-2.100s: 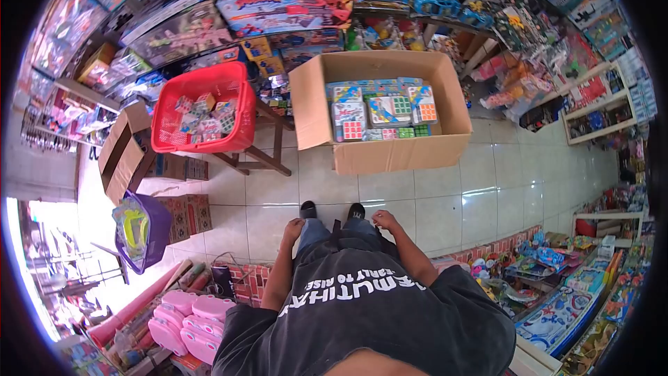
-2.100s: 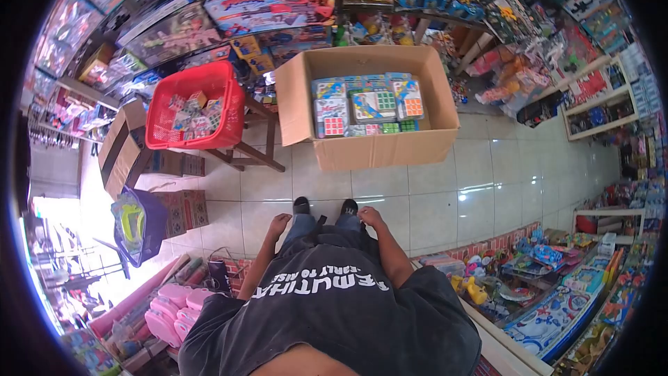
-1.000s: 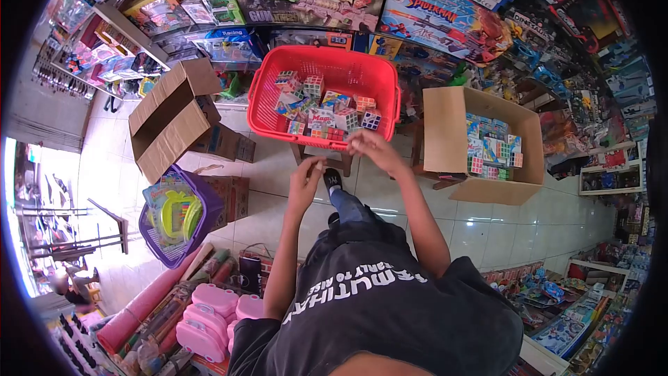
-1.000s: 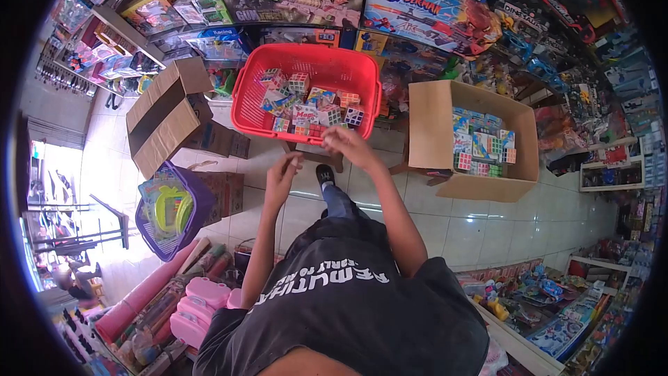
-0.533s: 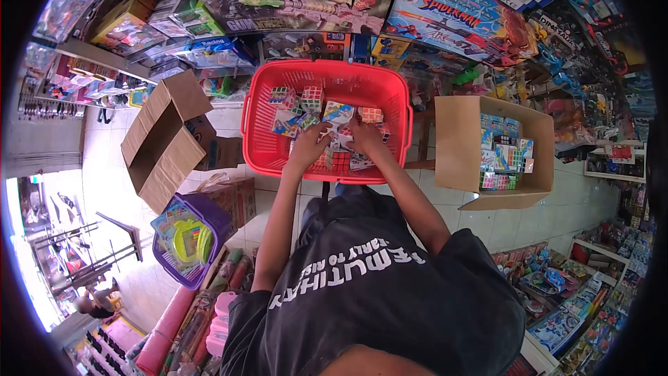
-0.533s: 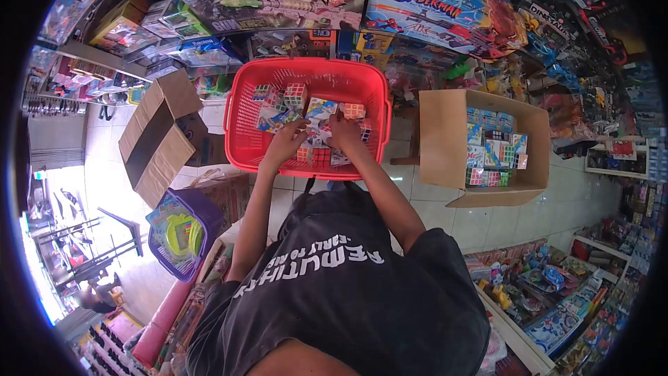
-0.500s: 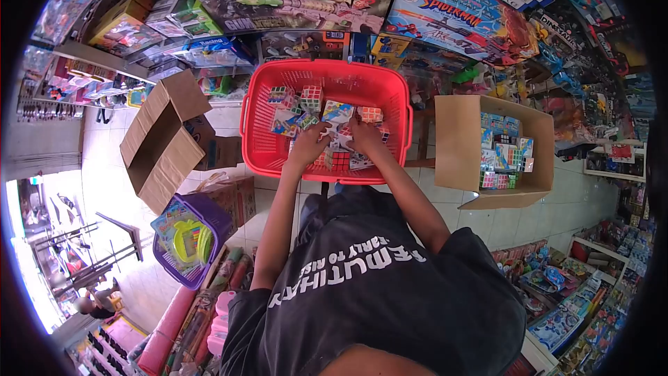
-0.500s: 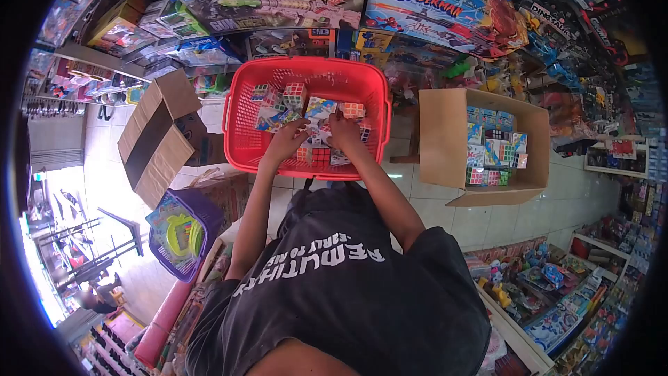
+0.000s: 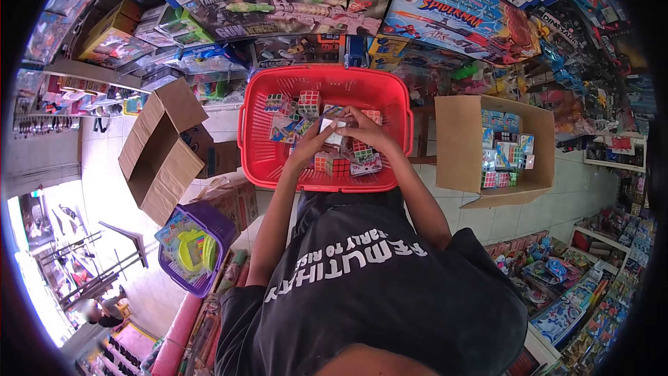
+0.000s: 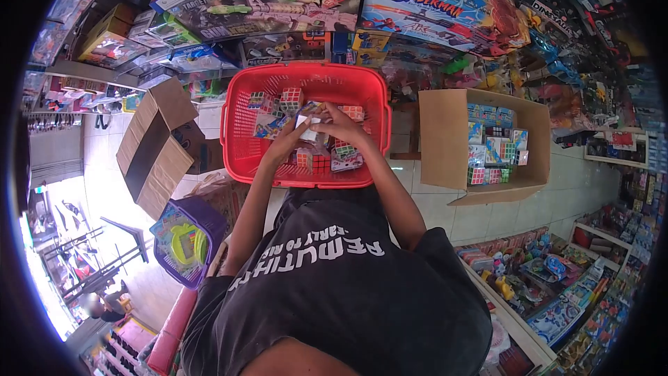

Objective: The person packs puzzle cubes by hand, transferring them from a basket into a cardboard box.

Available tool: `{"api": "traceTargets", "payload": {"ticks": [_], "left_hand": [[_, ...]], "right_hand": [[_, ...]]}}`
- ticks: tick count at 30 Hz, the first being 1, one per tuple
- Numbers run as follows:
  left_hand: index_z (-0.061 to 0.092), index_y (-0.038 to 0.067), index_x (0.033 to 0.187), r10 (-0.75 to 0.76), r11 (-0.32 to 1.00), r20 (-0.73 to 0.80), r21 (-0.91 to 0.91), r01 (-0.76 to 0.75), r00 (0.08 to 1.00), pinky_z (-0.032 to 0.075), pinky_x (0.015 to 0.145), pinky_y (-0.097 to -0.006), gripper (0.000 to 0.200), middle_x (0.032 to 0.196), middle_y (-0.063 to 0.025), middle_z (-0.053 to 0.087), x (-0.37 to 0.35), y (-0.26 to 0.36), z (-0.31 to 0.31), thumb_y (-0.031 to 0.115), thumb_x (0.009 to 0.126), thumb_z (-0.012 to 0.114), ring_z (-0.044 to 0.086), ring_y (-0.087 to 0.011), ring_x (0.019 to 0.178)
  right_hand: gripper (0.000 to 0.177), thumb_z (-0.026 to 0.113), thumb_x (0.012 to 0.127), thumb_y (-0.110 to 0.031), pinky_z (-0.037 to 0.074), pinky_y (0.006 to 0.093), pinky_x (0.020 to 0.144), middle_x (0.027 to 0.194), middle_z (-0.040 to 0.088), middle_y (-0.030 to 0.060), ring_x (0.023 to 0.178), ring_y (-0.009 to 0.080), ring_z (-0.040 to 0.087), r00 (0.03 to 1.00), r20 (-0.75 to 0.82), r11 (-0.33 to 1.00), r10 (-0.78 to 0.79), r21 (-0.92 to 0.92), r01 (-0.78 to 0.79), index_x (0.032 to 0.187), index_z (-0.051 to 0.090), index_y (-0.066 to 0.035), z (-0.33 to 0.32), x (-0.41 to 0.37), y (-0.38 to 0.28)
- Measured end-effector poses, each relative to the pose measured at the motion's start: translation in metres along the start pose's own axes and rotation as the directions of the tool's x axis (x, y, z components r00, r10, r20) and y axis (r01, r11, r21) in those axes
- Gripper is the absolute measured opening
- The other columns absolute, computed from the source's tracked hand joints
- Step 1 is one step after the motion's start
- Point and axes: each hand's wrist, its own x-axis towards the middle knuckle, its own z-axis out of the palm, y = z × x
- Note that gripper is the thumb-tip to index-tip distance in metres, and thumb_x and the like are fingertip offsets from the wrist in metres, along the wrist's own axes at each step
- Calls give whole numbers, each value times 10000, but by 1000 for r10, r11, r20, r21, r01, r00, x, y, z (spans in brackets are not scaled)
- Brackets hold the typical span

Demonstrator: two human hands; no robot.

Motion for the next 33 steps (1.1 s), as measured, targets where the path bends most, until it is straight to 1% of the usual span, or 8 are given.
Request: {"api": "traceTargets", "payload": {"ticks": [9, 12, 14, 22, 25, 27, 31, 33], "left_hand": [[444, 23, 1209, 65, 993, -170, 104, -47, 983, 524, 662, -284, 533, 1055, -108, 569, -13, -2, -10, 337, 828, 643, 599, -171, 873], [413, 19, 1243, 135, 991, -239, 51, -126, 962, 513, 622, -250, 606, 1027, -86, 590, -21, 0, -13, 262, 775, 710, 605, -146, 843], [356, -12, 1287, 148, 989, -220, 30, -145, 964, 509, 715, -271, 678, 1088, -121, 562, -31, 7, -10, 228, 767, 718, 589, -171, 916], [235, -62, 1340, 254, 967, -168, 73, -245, 952, 441, 872, -308, 799, 1174, -174, 501, -58, 3, -8, 148, 748, 729, 522, -207, 1053], [303, -58, 1301, 294, 956, -134, 57, -288, 946, 446, 868, -306, 726, 1138, -159, 533, -77, 11, -8, 125, 740, 728, 548, -197, 1018], [325, -56, 1284, 300, 952, -127, 98, -289, 946, 447, 865, -304, 697, 1114, -150, 549, -86, 10, -15, 123, 743, 725, 558, -193, 999], [374, -48, 1248, 344, 939, -116, 62, -339, 932, 448, 858, -305, 631, 1062, -124, 584, -105, 11, -13, 138, 752, 716, 583, -186, 944], [387, -45, 1237, 326, 945, -81, 52, -322, 942, 449, 855, -310, 607, 1069, -123, 581, -112, 12, -7, 142, 758, 710, 583, -184, 943]], "right_hand": [[436, 526, 879, -364, 464, 275, 687, 1015, 531, 95, 894, 167, 562, 976, -89, 965, 199, 193, -180, 1166, 439, -47, 26, -14, 13], [563, 515, 838, -472, 481, 327, 721, 1029, 568, 191, 910, 253, 601, 999, 4, 900, 53, -434, -46, 1127, 460, 7, 30, -12, 46], [653, 575, 764, -514, 473, 401, 772, 1029, 577, 268, 952, 328, 599, 934, -21, 664, 356, -698, -269, 1108, 474, 31, 43, -16, 45], [741, 630, 687, -530, 458, 444, 807, 1048, 577, 280, 936, 399, 586, 924, -206, 513, 321, -783, -352, 1112, 465, 53, 58, -9, 42], [657, 630, 724, -453, 481, 400, 770, 1073, 574, 237, 883, 332, 614, 946, -253, 654, 201, -684, -322, 1147, 448, 15, 53, -25, 26], [551, 596, 777, -338, 487, 339, 728, 1107, 538, 144, 868, 225, 596, 947, -285, 953, 149, -214, -214, 1206, 403, -52, 58, -48, 3], [603, 595, 778, -109, 499, 292, 713, 1135, 508, 99, 929, 181, 574, 906, -389, 893, 164, 449, 31, 1295, 284, -96, 84, -90, -39], [622, 594, 775, -89, 493, 287, 738, 1143, 499, 101, 954, 182, 563, 917, -391, 902, 75, 420, 105, 1311, 278, -107, 100, -106, -47]]}}
